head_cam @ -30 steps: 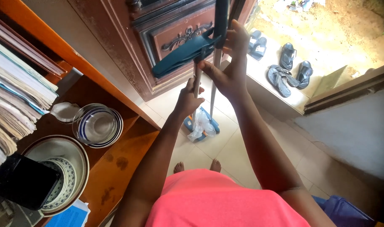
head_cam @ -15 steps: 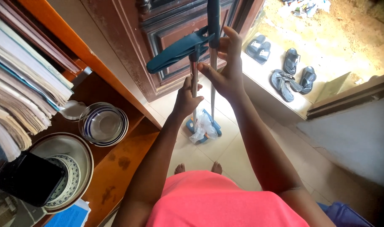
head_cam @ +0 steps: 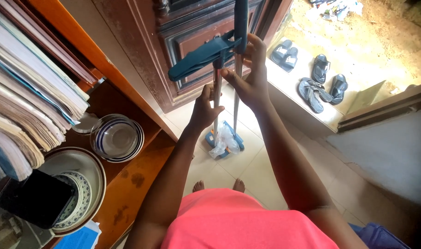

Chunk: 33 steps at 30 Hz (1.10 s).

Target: Assembling a broom handle and head.

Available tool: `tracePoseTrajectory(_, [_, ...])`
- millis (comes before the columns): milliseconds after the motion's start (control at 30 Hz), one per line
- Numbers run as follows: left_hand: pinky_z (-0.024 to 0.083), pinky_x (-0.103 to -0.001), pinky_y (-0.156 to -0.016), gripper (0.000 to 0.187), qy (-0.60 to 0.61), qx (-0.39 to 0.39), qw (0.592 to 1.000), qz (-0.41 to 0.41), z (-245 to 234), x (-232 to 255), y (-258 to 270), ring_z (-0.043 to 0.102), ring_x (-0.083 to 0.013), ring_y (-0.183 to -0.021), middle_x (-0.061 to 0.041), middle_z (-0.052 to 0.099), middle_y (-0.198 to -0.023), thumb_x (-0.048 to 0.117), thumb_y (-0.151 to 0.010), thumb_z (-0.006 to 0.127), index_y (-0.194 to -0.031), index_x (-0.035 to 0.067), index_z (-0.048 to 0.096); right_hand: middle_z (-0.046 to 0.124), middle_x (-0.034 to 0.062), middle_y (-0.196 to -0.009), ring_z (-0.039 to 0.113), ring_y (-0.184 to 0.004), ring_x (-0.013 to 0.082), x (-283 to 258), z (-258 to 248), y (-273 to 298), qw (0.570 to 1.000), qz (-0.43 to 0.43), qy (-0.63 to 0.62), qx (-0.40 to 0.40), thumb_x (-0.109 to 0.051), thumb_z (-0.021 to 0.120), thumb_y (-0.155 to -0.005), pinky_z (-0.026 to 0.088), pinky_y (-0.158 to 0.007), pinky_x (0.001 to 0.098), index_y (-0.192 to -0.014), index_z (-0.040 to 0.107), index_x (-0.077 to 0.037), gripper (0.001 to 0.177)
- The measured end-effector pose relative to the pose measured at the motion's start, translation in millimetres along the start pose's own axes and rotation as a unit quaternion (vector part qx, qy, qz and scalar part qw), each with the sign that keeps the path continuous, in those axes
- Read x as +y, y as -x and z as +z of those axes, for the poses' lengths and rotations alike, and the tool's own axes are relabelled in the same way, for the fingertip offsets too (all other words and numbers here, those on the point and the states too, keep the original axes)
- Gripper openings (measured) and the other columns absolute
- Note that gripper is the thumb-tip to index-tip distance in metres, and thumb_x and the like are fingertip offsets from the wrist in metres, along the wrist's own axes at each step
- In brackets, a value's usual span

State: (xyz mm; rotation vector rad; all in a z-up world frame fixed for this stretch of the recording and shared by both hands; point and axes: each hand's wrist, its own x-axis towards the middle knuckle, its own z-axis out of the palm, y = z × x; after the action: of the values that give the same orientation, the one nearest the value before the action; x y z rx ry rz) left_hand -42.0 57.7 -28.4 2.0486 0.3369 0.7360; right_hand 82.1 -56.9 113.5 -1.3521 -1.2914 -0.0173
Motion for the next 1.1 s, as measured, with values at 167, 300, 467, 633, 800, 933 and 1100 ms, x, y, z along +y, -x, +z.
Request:
tracePoseTrajectory(167, [0.051, -0.047, -0.107, 0.066, 0.005, 0.005, 1.000, -0.011, -13.6, 28.5, -2.0, 0.066, -0.0367, -0.121, -0.023, 0.062, -0.124, 0.004, -0.076, 0.083, -0.129, 0.002, 0.044, 0.060, 0.0149, -0.135, 0.062, -0.131, 0.0297, -7.9, 1.0, 7.1, 0.999, 0.004, 0.040, 0.023, -0.057, 0.078, -0.099, 0.051, -0.109, 0.0521, -0.159, 0.028, -0.011, 0.091])
tracePoseTrajectory(300, [0.043, -0.053, -0.115, 0.080, -0.028, 0.020, 0.999, -0.026, -21.5, 41.5, 5.8, 0.051, -0.0423, -0.136, -0.029, 0.047, -0.142, 0.011, -0.077, 0.079, -0.144, 0.000, 0.036, 0.057, 0.0140, -0.141, 0.058, -0.135, 0.0299, -10.2, 4.1, 21.3, 0.995, -0.014, 0.088, 0.053, -0.057, 0.078, -0.101, 0.050, -0.103, 0.0488, -0.162, 0.024, -0.011, 0.094])
tracePoseTrajectory(467, [0.037, -0.056, -0.122, 0.071, -0.069, 0.124, 0.989, 0.051, -25.7, 40.7, 29.6, 0.039, -0.0442, -0.149, -0.031, 0.038, -0.156, 0.017, -0.095, 0.057, -0.158, 0.000, 0.029, 0.049, 0.0160, -0.142, 0.053, -0.135, 0.0318, -19.4, 12.0, 56.2, 0.980, 0.057, 0.163, 0.094, -0.056, 0.078, -0.096, 0.049, -0.101, 0.0496, -0.159, 0.030, -0.008, 0.093])
tracePoseTrajectory(633, [0.044, -0.052, -0.121, 0.054, -0.032, 0.222, 0.969, 0.109, -35.4, 59.3, 63.5, 0.045, -0.0394, -0.145, -0.028, 0.038, -0.152, 0.019, -0.106, 0.051, -0.153, 0.002, 0.031, 0.047, 0.0159, -0.145, 0.053, -0.132, 0.0309, -32.6, 18.0, 92.6, 0.969, 0.077, 0.206, 0.113, -0.056, 0.078, -0.097, 0.050, -0.099, 0.0482, -0.157, 0.033, -0.010, 0.087])
tracePoseTrajectory(800, [0.055, -0.042, -0.104, 0.033, -0.070, 0.169, 0.968, 0.171, -32.3, 78.2, 86.3, 0.063, -0.0304, -0.117, -0.017, 0.061, -0.118, -0.005, -0.095, 0.042, -0.123, 0.001, 0.058, 0.052, 0.0161, -0.141, 0.059, -0.124, 0.0298, -54.4, 15.6, 123.8, 0.963, 0.108, 0.210, 0.128, -0.057, 0.078, -0.095, 0.054, -0.093, 0.0461, -0.154, 0.037, -0.010, 0.086])
tracePoseTrajectory(933, [0.054, -0.036, -0.087, 0.017, -0.038, 0.090, 0.987, 0.130, -19.4, 98.5, 96.2, 0.067, -0.0271, -0.094, -0.011, 0.066, -0.094, -0.006, -0.094, 0.051, -0.099, 0.003, 0.065, 0.054, 0.0164, -0.138, 0.059, -0.124, 0.0303, -53.0, 9.8, 157.5, 0.958, 0.128, 0.225, 0.123, -0.052, 0.080, -0.094, 0.055, -0.091, 0.0443, -0.148, 0.042, -0.009, 0.079])
tracePoseTrajectory(1100, [0.051, -0.041, -0.087, 0.013, -0.004, 0.066, 0.989, 0.135, 17.8, 134.7, 108.1, 0.066, -0.0281, -0.091, -0.011, 0.068, -0.091, 0.006, -0.100, 0.054, -0.098, 0.004, 0.066, 0.061, 0.0128, -0.128, 0.064, -0.116, 0.0241, -89.7, -3.9, 191.8, 0.961, 0.208, 0.139, 0.115, -0.031, 0.085, -0.086, 0.056, -0.086, 0.0397, -0.136, 0.053, -0.009, 0.063])
